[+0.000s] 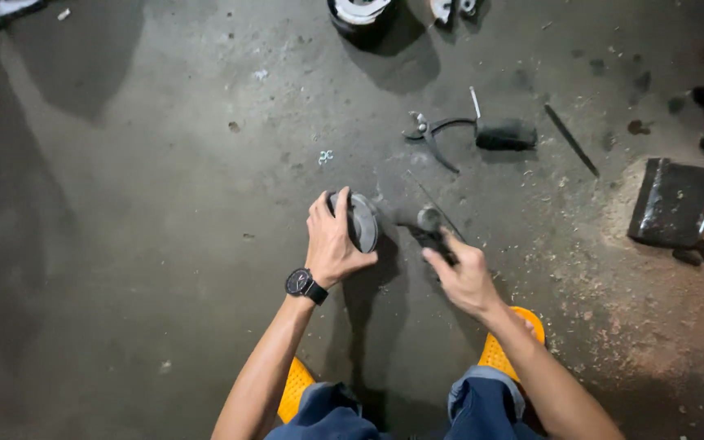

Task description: The person sits on the workshop floor cleaning and reassembling a motorcycle clutch hub. They scrape residue from the hub with a small tool, tap components with a hammer, fit the clutch shoes into the hub, then stand and carry the assembled part and a power tool across the workshop.

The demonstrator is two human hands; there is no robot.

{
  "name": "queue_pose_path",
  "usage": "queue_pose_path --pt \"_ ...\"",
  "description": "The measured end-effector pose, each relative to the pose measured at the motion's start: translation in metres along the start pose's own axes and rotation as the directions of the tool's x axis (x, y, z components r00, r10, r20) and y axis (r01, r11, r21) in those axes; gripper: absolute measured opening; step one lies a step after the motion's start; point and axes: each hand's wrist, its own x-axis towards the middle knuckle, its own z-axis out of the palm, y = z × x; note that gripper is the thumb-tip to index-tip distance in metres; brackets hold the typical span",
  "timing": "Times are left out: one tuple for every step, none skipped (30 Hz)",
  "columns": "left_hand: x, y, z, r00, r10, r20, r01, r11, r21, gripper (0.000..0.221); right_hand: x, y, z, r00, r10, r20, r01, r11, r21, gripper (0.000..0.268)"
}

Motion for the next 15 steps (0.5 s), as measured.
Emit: queue_pose_path --pt "-0.004 0.001 -0.003 1.0 -0.007 0.001 0.007 1.0 0.003 0.131 -0.002 -0.002 0.005 1.0 0.0 0.007 0.0 1.0 0.002 0.05" --pt "-0.003 0.004 -0.008 0.999 0.02 -0.04 -0.022 0.997 -0.069 0.13 -0.002 -0.006 0.008 0.99 -0.142 -0.024 0.142 0.99 0.0 0.047" --pt "-0.001 0.006 -0.013 0.996 0.044 -0.082 -0.055 0.989 -0.139 0.128 -0.001 -0.01 0.01 0.958 -0.281 -0.053 0.281 0.96 -0.005 0.044" --pt "-0.002 0.006 -0.014 0.996 0.041 -0.083 -0.053 0.989 -0.139 0.128 -0.005 -0.022 0.005 0.958 -0.282 -0.05 0.282 0.959 -0.005 0.044" --pt "-0.003 0.006 -0.015 0.996 0.049 -0.08 -0.06 0.989 -0.132 0.126 -0.01 -0.033 0.0 0.92 -0.385 -0.069 0.385 0.923 -0.017 0.04" --pt "-0.005 0.005 -0.016 0.996 0.054 -0.075 -0.063 0.99 -0.124 0.124 -0.015 -0.044 -0.005 0.872 -0.483 -0.083 0.482 0.876 -0.028 0.036" --pt "-0.006 0.004 -0.015 0.996 0.047 -0.074 -0.056 0.991 -0.125 0.124 -0.015 -0.043 -0.004 0.873 -0.482 -0.077 0.482 0.876 -0.025 0.036" --pt "-0.006 0.002 -0.016 0.994 0.068 -0.081 -0.078 0.988 -0.134 0.124 -0.014 -0.044 -0.003 0.878 -0.475 -0.06 0.473 0.88 -0.041 0.036" --pt "-0.006 0.001 -0.017 0.992 0.089 -0.087 -0.101 0.985 -0.143 0.125 -0.014 -0.045 -0.002 0.883 -0.467 -0.043 0.465 0.883 -0.057 0.037" --pt "-0.006 0.003 -0.016 0.992 0.09 -0.092 -0.102 0.985 -0.142 0.125 -0.009 -0.052 -0.005 0.88 -0.472 -0.043 0.47 0.881 -0.058 0.037" --pt "-0.007 0.004 -0.016 0.983 0.14 -0.12 -0.157 0.977 -0.146 0.125 -0.005 -0.058 -0.008 0.902 -0.431 0.003 0.429 0.897 -0.105 0.044" --pt "-0.007 0.005 -0.015 0.971 0.193 -0.142 -0.214 0.966 -0.148 0.124 -0.001 -0.064 -0.01 0.924 -0.381 0.04 0.383 0.911 -0.152 0.05" --pt "-0.005 0.007 -0.017 0.97 0.198 -0.14 -0.218 0.965 -0.146 0.124 -0.003 -0.069 -0.014 0.924 -0.381 0.035 0.382 0.912 -0.151 0.05" --pt "-0.007 0.009 -0.018 0.972 0.202 -0.116 -0.22 0.962 -0.165 0.125 -0.007 -0.073 -0.016 0.935 -0.354 0.036 0.356 0.924 -0.138 0.053" --pt "-0.01 0.009 -0.019 0.974 0.207 -0.092 -0.221 0.958 -0.183 0.126 -0.011 -0.077 -0.018 0.944 -0.327 0.038 0.329 0.936 -0.126 0.055"
